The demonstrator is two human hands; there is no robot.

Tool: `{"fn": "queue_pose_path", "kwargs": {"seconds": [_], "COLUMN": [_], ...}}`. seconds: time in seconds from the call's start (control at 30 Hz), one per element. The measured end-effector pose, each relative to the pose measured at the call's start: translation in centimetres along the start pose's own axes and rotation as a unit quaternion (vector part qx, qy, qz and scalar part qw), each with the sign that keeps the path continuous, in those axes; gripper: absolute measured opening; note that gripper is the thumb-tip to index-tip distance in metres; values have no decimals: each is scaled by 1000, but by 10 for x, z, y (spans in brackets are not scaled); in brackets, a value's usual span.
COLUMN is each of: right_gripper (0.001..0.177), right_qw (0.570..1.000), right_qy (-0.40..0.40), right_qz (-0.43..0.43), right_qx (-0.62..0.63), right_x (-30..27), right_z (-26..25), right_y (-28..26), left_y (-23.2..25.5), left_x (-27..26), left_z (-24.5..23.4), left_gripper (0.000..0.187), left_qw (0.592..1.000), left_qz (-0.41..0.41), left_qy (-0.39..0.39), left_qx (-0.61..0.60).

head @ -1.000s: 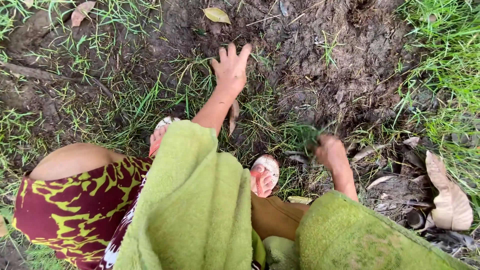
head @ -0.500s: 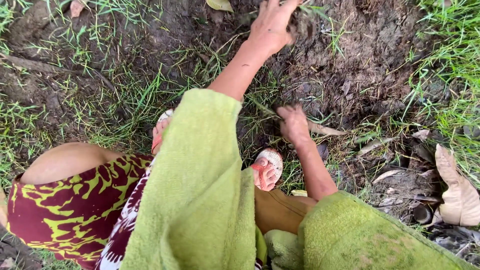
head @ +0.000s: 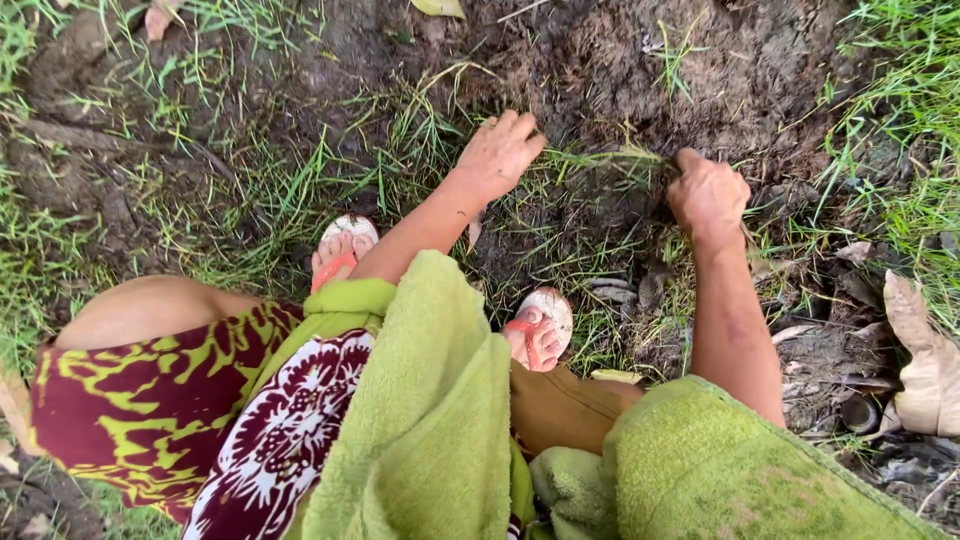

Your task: Weeding and clearing a patch of grass by hand in a garden area.

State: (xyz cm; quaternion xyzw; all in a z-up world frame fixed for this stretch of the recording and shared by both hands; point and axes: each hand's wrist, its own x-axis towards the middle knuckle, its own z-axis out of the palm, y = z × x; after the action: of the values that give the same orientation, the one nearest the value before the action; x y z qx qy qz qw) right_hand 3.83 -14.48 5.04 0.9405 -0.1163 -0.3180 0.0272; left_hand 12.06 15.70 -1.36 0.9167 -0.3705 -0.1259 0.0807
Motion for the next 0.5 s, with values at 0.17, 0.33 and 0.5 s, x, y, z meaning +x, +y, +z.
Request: {"fn": "queue_pose_path", "kwargs": {"seconds": [0.17, 0.33, 0.5], "right_gripper": [17, 20, 21], "right_qw": [954, 952, 961], "right_qy": [80, 88, 29], "right_qz": [14, -9, -27], "right_qx": [290, 294, 274], "right_x": [-17, -19, -7], "right_z": [-17, 4, 23], "right_y": [-5, 3, -49], "left_y": [23, 30, 45], "left_x": [-2, 1, -13], "left_z": [7, -4, -3], "left_gripper": [58, 15, 19], "left_qw": [987, 985, 918], "left_qz": [1, -65, -253], "left_qy": [150, -20, -107], "left_qx": [-63, -160, -285]}}
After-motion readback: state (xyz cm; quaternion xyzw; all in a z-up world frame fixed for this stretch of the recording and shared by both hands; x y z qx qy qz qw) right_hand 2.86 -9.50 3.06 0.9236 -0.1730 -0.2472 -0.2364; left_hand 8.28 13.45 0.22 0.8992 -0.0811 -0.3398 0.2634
